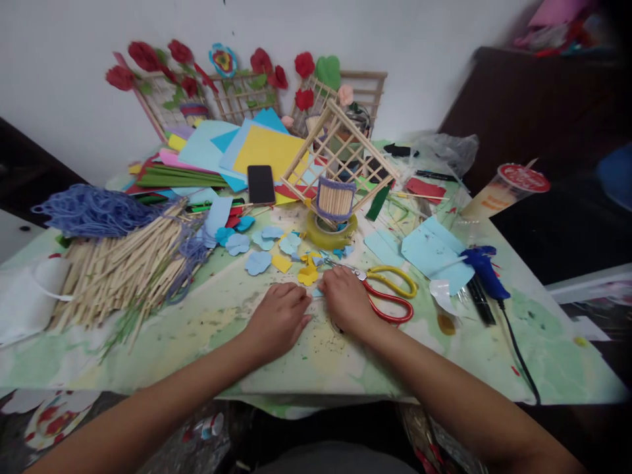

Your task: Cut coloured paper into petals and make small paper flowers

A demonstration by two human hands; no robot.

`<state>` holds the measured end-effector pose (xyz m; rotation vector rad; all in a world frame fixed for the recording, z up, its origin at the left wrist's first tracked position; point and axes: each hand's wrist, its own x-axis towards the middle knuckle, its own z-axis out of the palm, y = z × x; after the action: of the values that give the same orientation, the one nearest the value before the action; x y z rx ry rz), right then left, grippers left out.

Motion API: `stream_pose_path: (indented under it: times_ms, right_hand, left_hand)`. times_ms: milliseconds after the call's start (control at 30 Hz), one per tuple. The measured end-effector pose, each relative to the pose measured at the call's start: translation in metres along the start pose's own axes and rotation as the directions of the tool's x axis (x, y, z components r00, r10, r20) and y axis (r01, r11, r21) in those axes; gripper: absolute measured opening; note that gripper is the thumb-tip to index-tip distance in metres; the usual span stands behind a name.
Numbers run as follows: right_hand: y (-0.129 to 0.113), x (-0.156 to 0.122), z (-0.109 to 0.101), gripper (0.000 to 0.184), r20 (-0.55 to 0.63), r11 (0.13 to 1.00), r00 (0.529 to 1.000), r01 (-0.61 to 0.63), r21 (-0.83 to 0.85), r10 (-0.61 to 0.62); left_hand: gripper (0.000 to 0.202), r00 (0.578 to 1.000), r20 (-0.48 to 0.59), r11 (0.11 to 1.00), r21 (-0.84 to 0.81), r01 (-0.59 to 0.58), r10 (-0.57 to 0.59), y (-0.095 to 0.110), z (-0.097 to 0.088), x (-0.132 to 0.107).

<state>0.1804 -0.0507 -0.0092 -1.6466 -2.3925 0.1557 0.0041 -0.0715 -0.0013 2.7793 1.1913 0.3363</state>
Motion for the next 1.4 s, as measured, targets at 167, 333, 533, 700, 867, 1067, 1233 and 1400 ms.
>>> stream_pose_path:
  times_ms: [167,333,533,700,867,1067,1233,1400]
  right_hand:
    - [0.01,-0.007,-0.009,0.02,-0.046,0.963,0.995,0.099,0.251,-0.091]
    - [0.018,-0.01,-0.013,0.019,-0.038,0.908,0.971,0.234,0.348,-0.236]
    - [0.017,-0.004,-0.005,0.013,-0.06,0.912,0.985,0.172,0.372,-0.162]
    - [0.019,-0.007,-0.012,0.021,-0.055,0.917,0.99,0.141,0.372,-0.13]
    - [0.035,-0.008,-0.043,0.022,-0.13,0.984,0.991,-0.017,0.177,0.04]
    - [0.06,-0.015,-0.065,0.022,0.091,0.966,0.965,-0.235,-0.111,0.245]
    - [0.059,-0.021,-0.064,0.027,0.218,0.972,0.951,-0.197,-0.127,0.221]
    - [0.055,-0.021,-0.061,0.036,0.228,0.964,0.938,-0.244,-0.102,0.261]
  left_hand:
    - [0.023,0.997,-0.054,0.983,-0.178,0.035,-0.045,-0.014,0.005,0.015]
    - [0.02,0.993,-0.051,0.963,-0.255,0.091,-0.107,-0.017,0.007,0.023]
    - [0.02,0.99,-0.043,0.936,-0.332,0.113,-0.135,-0.014,0.004,0.025]
    - [0.019,0.985,-0.008,0.852,-0.504,0.143,-0.17,-0.012,0.001,0.035]
    - [0.021,0.882,0.105,0.387,-0.87,0.305,-0.46,-0.015,0.002,0.052]
    - [0.012,0.72,0.297,-0.355,-0.932,0.075,-0.627,-0.025,0.001,0.064]
    - [0.006,0.688,0.333,-0.474,-0.88,-0.018,-0.645,-0.034,-0.005,0.061]
    - [0.006,0.683,0.367,-0.573,-0.814,-0.092,-0.632,-0.04,-0.009,0.057]
